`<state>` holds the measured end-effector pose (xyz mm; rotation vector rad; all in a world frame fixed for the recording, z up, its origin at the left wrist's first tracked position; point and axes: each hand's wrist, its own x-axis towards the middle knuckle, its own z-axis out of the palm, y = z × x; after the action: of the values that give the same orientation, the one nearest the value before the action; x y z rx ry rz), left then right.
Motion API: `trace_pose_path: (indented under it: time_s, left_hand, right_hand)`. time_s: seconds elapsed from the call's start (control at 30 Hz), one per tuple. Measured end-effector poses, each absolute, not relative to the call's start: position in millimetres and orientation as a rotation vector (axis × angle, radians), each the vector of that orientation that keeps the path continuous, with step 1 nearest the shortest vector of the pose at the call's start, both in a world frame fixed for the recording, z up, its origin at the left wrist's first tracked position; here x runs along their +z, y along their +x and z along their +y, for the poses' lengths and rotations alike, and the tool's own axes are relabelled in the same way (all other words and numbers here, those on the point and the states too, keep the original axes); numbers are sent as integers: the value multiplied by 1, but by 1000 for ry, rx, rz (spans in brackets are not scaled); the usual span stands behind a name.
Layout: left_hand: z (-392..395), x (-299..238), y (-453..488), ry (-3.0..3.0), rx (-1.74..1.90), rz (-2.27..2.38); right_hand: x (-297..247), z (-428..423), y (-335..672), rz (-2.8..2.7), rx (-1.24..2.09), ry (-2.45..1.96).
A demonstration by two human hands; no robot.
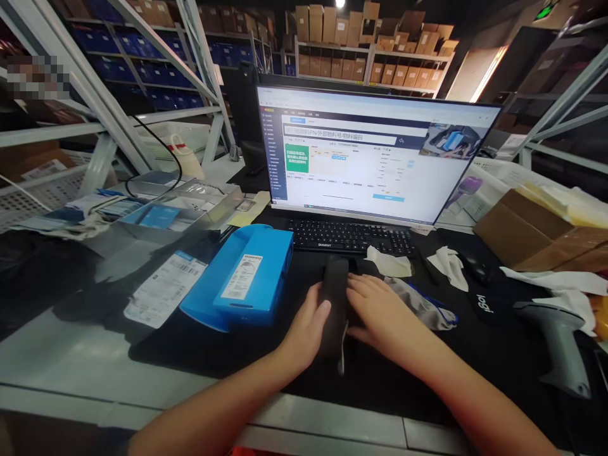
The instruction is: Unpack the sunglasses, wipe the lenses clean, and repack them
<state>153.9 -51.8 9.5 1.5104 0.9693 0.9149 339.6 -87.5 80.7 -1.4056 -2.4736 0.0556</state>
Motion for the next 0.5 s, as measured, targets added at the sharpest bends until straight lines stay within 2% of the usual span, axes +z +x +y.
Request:
trace_pose_path:
  time_s: [0.17,0.5]
  left_hand:
    - [-48,3,156,1546,890,1012]
    - [-38,8,157,1541,782,1103]
  right_hand:
    - [46,-62,336,-2553,-30,-1465]
    - [39,-41,331,-2558,16,-1537]
